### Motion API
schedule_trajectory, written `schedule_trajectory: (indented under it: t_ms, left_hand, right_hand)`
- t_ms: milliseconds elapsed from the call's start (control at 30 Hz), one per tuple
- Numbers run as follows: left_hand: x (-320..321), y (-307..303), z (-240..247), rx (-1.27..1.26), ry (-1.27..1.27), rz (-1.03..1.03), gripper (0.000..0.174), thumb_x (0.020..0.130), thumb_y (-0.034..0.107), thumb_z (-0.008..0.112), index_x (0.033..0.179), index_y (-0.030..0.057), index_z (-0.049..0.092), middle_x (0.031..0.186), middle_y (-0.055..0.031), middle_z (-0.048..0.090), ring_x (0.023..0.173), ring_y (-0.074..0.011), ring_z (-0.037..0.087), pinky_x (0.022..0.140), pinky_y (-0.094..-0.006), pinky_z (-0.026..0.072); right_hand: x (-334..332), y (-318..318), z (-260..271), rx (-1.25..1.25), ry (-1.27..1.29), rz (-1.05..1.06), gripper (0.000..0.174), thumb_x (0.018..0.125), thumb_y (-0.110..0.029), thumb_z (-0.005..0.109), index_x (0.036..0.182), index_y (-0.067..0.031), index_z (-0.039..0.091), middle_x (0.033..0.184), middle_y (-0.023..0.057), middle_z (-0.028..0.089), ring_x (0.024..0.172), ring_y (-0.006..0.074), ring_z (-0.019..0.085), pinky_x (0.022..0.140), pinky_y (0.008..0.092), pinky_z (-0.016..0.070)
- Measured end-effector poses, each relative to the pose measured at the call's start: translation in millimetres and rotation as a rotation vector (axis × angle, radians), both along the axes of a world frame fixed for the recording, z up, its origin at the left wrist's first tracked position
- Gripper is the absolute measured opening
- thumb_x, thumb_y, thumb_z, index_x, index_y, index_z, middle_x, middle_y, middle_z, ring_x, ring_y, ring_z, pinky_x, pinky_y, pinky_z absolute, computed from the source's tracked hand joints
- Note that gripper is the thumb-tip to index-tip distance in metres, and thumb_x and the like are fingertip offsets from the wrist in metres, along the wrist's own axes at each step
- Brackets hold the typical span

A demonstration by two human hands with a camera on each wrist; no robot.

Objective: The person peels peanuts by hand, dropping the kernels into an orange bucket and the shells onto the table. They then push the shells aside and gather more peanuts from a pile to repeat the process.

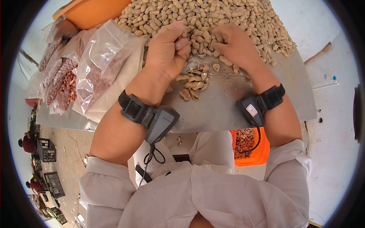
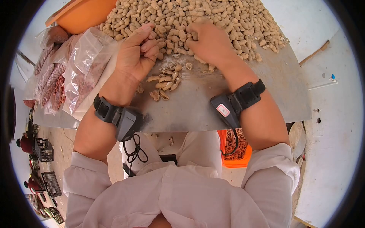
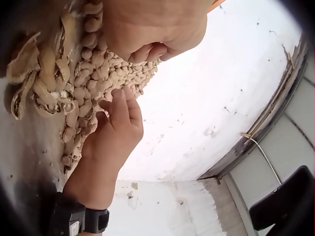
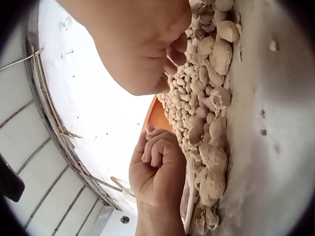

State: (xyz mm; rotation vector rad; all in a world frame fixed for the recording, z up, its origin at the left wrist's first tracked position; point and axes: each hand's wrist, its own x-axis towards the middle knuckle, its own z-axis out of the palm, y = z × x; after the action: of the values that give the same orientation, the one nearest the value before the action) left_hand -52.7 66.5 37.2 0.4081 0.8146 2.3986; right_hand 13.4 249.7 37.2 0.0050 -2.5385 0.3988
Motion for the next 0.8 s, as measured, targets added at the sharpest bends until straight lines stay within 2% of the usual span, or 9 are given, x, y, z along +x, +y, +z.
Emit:
schedule_trajectory:
  t_ms: [133,233,533,800]
  left_hand:
    - [4,1,0,-0.01,0.031,-0.014,0.01,0.087,0.008,0.052,0.095,0.0019,0.052,0.068,-0.0001,0.045,0.051,-0.0063,0.035,0.044,-0.0186,0.0272]
    - [7,2,1,-0.036,0.042,0.009,0.012,0.088,0.01,0.052,0.096,0.0015,0.052,0.067,0.0005,0.045,0.05,-0.0056,0.034,0.044,-0.0179,0.0263]
    - [10,3,-1,-0.093,0.116,0.007,0.013,0.089,0.012,0.052,0.096,0.0003,0.052,0.066,0.0018,0.042,0.051,-0.0051,0.033,0.045,-0.0186,0.0271]
    - [14,4,0,-0.148,0.19,0.012,0.015,0.089,0.012,0.052,0.097,-0.0007,0.053,0.066,0.0025,0.043,0.051,-0.005,0.033,0.045,-0.0189,0.0263]
  right_hand:
    - [2,-1,1,0.088,-0.11,-0.028,0.03,0.072,-0.018,0.065,0.1,-0.0075,0.06,0.105,0.0107,0.055,0.096,0.0293,0.054,0.082,0.0358,0.0437]
    - [3,-3,3,0.102,-0.161,-0.055,0.029,0.074,-0.018,0.063,0.101,-0.0088,0.06,0.105,0.0107,0.055,0.096,0.029,0.055,0.082,0.0361,0.0443]
    - [0,-2,1,0.141,-0.162,-0.092,0.026,0.076,-0.014,0.058,0.101,-0.0111,0.061,0.098,0.0097,0.057,0.094,0.0292,0.056,0.078,0.0365,0.0456]
    - [-3,5,-2,0.035,-0.032,0.037,0.017,0.076,-0.015,0.057,0.09,-0.0091,0.065,0.086,0.0138,0.061,0.084,0.0311,0.058,0.073,0.0398,0.0469]
